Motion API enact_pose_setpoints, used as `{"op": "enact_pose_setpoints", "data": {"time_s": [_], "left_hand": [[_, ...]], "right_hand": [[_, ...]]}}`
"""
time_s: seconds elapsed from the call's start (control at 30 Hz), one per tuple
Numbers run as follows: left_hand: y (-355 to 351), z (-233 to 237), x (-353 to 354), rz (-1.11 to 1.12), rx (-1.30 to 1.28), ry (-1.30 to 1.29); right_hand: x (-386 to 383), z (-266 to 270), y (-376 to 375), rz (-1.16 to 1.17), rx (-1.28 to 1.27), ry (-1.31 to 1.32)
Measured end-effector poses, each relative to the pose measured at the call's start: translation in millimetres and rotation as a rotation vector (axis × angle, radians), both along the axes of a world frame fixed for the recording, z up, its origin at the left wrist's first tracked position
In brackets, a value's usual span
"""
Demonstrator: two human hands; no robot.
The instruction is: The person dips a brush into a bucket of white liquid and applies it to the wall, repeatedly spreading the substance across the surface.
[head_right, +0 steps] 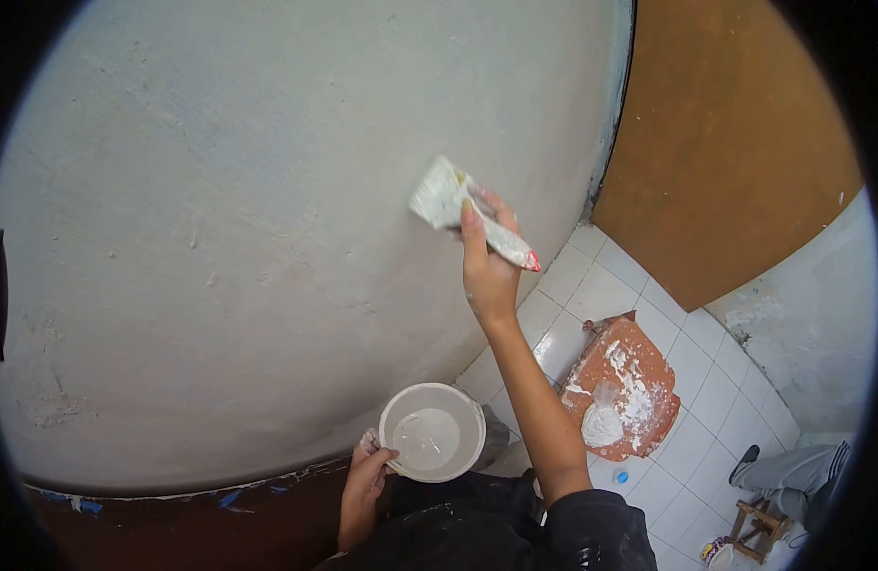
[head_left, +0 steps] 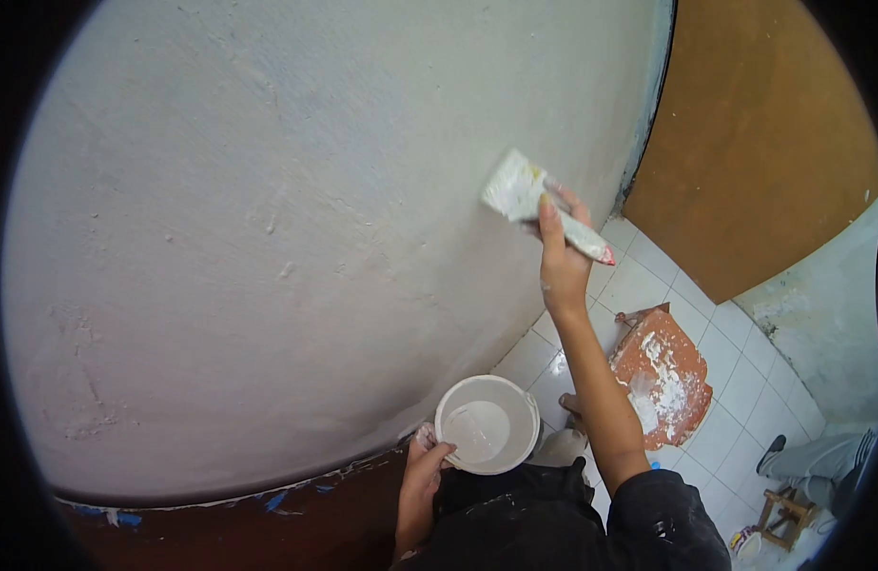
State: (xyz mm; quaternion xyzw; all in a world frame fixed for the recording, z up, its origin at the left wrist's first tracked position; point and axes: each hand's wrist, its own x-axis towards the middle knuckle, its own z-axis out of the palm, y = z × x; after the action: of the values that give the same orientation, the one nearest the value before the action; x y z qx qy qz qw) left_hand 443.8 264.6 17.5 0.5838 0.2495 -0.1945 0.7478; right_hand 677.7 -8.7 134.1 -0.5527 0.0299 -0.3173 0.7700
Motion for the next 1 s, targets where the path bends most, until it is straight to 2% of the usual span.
{"op": "enact_pose_setpoints", "data": {"time_s": [0.07,0.13,0.2,0.23,0.33,0.4,0.5,0.63,0.73,0.83,0.87,0.9,1.0], "left_hand": [[-6,8,2,0.024,0.002,0.008],[-12,18,2,0.051,0.005,0.001],[-16,27,1,0.085,0.013,-0.019],[-17,30,0,0.095,0.014,-0.02],[-20,34,-2,0.125,0.025,-0.033],[-22,36,-5,0.134,0.046,-0.042],[-23,35,-11,0.151,0.056,-0.052],[-22,33,-22,0.208,0.045,-0.093],[-28,40,-27,0.246,0.039,-0.115],[-38,49,-30,0.283,0.028,-0.108],[-40,50,-31,0.29,0.024,-0.115],[-42,51,-34,0.297,0.022,-0.123],[-47,51,-45,0.348,0.032,-0.129]], "right_hand": [[5,14,-2,0.082,0.11,-0.074],[6,5,-2,0.133,0.235,-0.089],[10,-45,5,0.159,0.378,-0.039],[10,-76,9,0.099,0.43,0.016],[1,-188,9,0.075,0.444,0.248],[-5,-217,6,0.066,0.371,0.365],[-11,-209,9,0.074,0.143,0.413],[-19,-72,17,0.057,-0.137,0.318],[-20,35,16,0.102,-0.041,0.028],[-13,91,20,0.158,0.04,-0.159],[-12,97,21,0.174,0.066,-0.204],[-8,85,19,0.145,-0.018,-0.209],[-3,-5,24,0.118,0.073,-0.141]]}}
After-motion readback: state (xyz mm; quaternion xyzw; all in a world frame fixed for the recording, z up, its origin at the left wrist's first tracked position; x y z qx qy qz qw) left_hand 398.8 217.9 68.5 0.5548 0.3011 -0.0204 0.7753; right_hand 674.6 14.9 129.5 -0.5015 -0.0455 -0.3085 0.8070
